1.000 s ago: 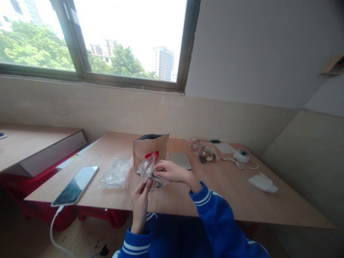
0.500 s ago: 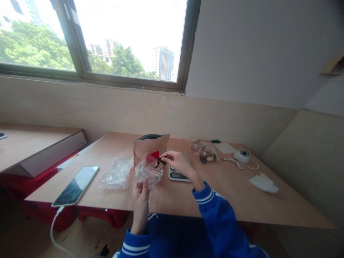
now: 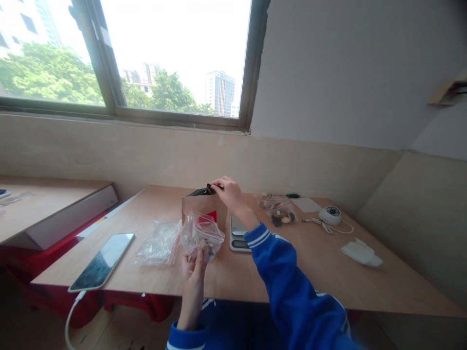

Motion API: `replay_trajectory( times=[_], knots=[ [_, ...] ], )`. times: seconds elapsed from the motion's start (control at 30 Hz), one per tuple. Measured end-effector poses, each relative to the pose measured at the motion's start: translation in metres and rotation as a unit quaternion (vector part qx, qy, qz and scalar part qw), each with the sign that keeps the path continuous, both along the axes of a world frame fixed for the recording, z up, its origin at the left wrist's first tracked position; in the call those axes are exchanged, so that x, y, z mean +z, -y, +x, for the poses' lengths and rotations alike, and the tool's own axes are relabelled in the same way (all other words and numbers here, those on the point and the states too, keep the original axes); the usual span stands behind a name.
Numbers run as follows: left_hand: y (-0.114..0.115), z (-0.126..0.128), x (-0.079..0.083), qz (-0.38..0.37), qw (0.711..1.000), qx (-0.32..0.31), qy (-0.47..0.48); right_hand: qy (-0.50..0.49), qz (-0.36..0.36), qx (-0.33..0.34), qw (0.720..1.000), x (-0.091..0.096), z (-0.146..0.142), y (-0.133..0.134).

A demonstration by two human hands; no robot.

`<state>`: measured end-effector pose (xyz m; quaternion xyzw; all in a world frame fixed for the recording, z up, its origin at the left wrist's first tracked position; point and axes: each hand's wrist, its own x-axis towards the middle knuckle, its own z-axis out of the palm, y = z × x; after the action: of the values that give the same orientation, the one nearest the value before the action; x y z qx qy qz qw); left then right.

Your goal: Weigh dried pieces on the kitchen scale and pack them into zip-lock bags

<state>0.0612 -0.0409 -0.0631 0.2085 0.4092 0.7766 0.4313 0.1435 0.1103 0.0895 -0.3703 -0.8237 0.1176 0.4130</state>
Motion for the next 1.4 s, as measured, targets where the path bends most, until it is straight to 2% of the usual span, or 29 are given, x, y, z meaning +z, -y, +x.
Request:
replay_trajectory(
  times=[0.1, 0.2, 0.3, 0.43, 0.53, 0.6, 0.7, 0.77, 0.83, 0.93, 1.0, 1.17, 1.4],
  knots=[
    [0.000, -0.004, 0.000, 0.001, 1.000, 0.005, 0.008, 0.040, -0.011, 0.013, 0.999, -0.005, -0.001, -0.003],
    [0.000, -0.005, 0.000, 0.000, 1.000, 0.007, 0.010, -0.012, -0.067, 0.025, 0.997, -0.008, 0.001, -0.005],
    [0.001, -0.004, 0.001, 0.001, 1.000, 0.001, 0.006, -0.027, -0.101, 0.003, 0.995, -0.009, 0.002, -0.005],
    [0.001, -0.001, 0.002, 0.002, 1.000, -0.015, 0.002, 0.042, -0.080, -0.035, 0.995, -0.007, 0.000, -0.002],
    [0.001, -0.001, 0.002, 0.008, 1.000, -0.007, 0.001, 0.077, -0.070, -0.018, 0.994, -0.007, -0.001, 0.001],
    [0.001, -0.002, 0.002, 0.014, 1.000, -0.003, 0.011, 0.072, -0.059, -0.010, 0.996, -0.008, 0.000, 0.005],
    [0.002, -0.003, 0.002, 0.019, 0.999, -0.005, 0.026, 0.011, -0.029, -0.015, 0.999, -0.007, 0.004, 0.016],
    [0.003, -0.003, 0.003, 0.020, 1.000, -0.009, 0.016, -0.031, -0.035, 0.013, 0.999, -0.006, 0.009, 0.027],
    [0.004, -0.002, 0.004, 0.021, 1.000, -0.014, -0.003, -0.027, -0.082, 0.087, 0.992, -0.006, 0.014, 0.038],
    [0.004, 0.000, 0.007, 0.027, 0.999, -0.016, -0.030, 0.059, -0.171, 0.217, 0.959, -0.011, 0.022, 0.052],
    [0.003, 0.001, 0.008, 0.027, 0.999, -0.013, -0.044, 0.113, -0.202, 0.255, 0.939, -0.019, 0.024, 0.056],
    [0.004, -0.001, 0.007, 0.015, 0.998, 0.001, -0.057, 0.181, -0.233, 0.266, 0.918, -0.037, 0.026, 0.056],
    [0.005, -0.004, 0.007, 0.013, 0.995, 0.016, -0.099, 0.126, -0.234, 0.260, 0.928, -0.044, 0.029, 0.056]
  ],
)
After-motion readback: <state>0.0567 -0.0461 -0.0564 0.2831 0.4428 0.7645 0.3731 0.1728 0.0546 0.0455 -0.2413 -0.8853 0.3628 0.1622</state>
